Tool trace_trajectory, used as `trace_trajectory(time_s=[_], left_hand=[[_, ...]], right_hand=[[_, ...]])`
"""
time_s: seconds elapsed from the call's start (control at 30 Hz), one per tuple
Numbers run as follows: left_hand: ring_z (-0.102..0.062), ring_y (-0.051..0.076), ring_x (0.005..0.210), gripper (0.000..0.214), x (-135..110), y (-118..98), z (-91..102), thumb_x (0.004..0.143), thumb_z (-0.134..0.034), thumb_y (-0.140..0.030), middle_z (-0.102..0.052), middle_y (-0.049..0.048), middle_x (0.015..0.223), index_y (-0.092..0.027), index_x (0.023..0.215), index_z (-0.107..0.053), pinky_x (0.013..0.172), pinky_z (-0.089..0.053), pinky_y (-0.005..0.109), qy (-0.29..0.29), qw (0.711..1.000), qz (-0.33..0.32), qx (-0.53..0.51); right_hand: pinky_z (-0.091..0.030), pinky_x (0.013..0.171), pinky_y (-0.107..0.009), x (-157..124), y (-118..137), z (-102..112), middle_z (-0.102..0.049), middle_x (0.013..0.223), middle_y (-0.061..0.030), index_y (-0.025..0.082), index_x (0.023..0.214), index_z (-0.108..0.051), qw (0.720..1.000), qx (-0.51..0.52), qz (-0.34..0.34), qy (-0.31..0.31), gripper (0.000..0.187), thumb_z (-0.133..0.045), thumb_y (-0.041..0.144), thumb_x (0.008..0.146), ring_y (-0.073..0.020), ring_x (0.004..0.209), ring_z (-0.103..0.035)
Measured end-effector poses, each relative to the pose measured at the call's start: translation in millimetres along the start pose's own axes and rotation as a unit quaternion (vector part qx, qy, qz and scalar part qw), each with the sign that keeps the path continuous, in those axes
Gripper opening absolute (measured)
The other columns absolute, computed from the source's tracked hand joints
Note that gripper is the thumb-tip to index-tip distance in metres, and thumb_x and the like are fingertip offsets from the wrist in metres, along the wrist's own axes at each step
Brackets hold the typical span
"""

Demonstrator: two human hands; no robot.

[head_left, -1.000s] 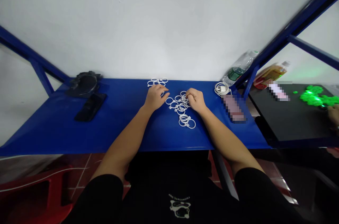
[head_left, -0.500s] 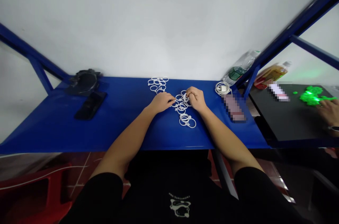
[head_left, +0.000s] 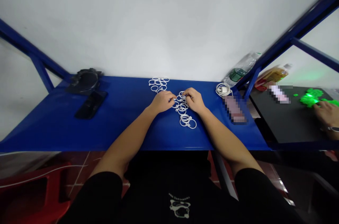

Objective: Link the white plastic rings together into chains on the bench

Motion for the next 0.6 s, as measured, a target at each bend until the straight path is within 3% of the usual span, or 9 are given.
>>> trace_trajectory(time_s=[0.2,0.37,0.5,0.6], left_hand=[[-0.073,0.017,0.093,0.023,-2.9,-8.8,-1.6,0.091,-0.060,-0.012,-0.078,0.0049,0.104,-0.021,0.102,-0.078,0.085,-0.059,0.032,0.042,0.997,-0.020,-0.058],[-0.071,0.017,0.096,0.020,-0.2,-6.5,2.2,0.096,-0.057,-0.017,-0.076,0.0061,0.106,-0.021,0.099,-0.077,0.089,-0.059,0.033,-0.009,0.998,-0.011,-0.069],[-0.069,0.023,0.104,0.016,1.7,11.7,10.0,0.096,-0.062,-0.022,-0.074,0.0083,0.108,-0.021,0.100,-0.078,0.096,-0.055,0.040,-0.070,0.993,0.091,0.019],[-0.066,0.030,0.110,0.016,-0.6,27.9,15.1,0.092,-0.068,-0.026,-0.073,0.0110,0.115,-0.022,0.104,-0.078,0.096,-0.052,0.045,-0.060,0.973,0.201,0.100]], right_hand=[[-0.053,0.083,-0.035,-1.1,-2.9,2.1,-0.073,0.097,-0.0048,0.022,0.103,-0.067,0.998,0.007,-0.067,-0.004,0.027,-0.047,0.012,0.087,-0.0222,0.087,-0.067],[-0.052,0.081,-0.035,-0.7,-1.0,2.9,-0.072,0.092,-0.0047,0.022,0.095,-0.066,0.998,0.004,-0.062,0.015,0.025,-0.044,0.013,0.087,-0.0220,0.084,-0.067],[-0.052,0.082,-0.035,-0.2,-2.4,4.0,-0.072,0.089,-0.0038,0.022,0.091,-0.067,0.999,0.005,-0.049,0.022,0.028,-0.042,0.011,0.086,-0.0216,0.084,-0.068],[-0.053,0.085,-0.036,-0.2,-4.0,4.3,-0.075,0.091,-0.0033,0.023,0.091,-0.068,0.999,0.005,-0.043,0.031,0.029,-0.043,0.010,0.085,-0.0218,0.087,-0.069]])
Point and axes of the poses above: each hand's wrist, its own x-axis towards the middle knuckle, its own z-axis out of the back of the hand, y = z × x, the point moved 1 cm from there along x, towards the middle knuckle
